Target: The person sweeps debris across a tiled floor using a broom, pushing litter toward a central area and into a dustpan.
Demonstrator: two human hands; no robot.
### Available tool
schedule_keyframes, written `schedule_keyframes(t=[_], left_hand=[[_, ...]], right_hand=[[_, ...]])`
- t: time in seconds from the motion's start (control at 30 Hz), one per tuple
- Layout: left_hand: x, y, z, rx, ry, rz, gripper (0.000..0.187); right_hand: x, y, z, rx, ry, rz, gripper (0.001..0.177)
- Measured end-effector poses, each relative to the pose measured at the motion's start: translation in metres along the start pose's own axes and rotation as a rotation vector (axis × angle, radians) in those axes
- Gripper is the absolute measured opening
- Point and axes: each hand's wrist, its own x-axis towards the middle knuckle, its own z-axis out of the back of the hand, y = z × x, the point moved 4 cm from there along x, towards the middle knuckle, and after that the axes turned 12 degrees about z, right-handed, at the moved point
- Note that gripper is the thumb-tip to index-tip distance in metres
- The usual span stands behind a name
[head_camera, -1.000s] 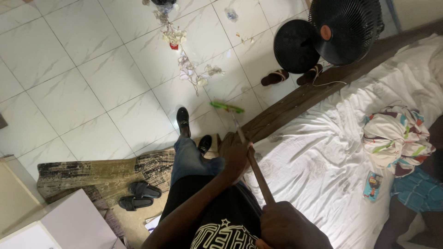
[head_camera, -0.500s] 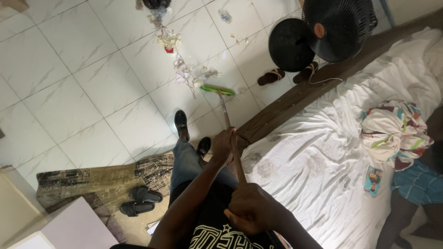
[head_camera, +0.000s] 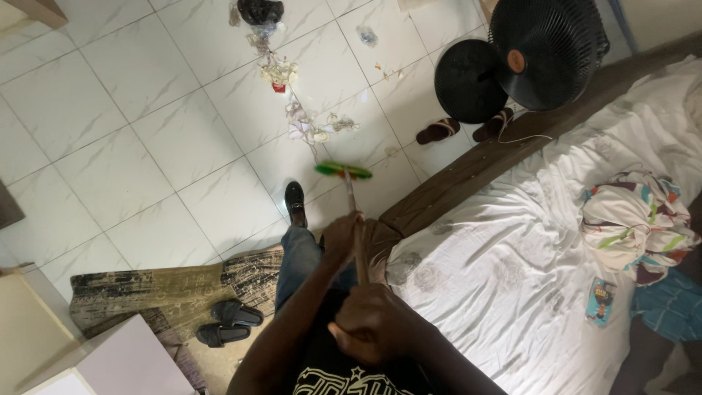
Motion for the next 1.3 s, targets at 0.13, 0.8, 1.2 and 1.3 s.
schedule_keyframes(t=[0.13,0.8,1.2,1.3], left_hand=[[0.032,-0.023,0.036,-0.141,-0.095,-0.149,0.022],[0.176,-0.014,0.035,0.14,0.107,0.098,0.017],[0.155,-0.013,0.161,0.236,0.063,0.088,0.024],[0.178,0.018,0.152,0.275,-0.017,0.128,0.021]], right_hand=[[0.021,-0.011,0.003,-0.031,-0.094,-0.004,0.045],[0.091,-0.086,0.091,-0.298,-0.938,-0.228,0.048],[0.159,-0.037,0.113,0.134,-0.435,-0.003,0.049],[0.154,-0.095,0.097,0.148,-0.525,-0.19,0.047]])
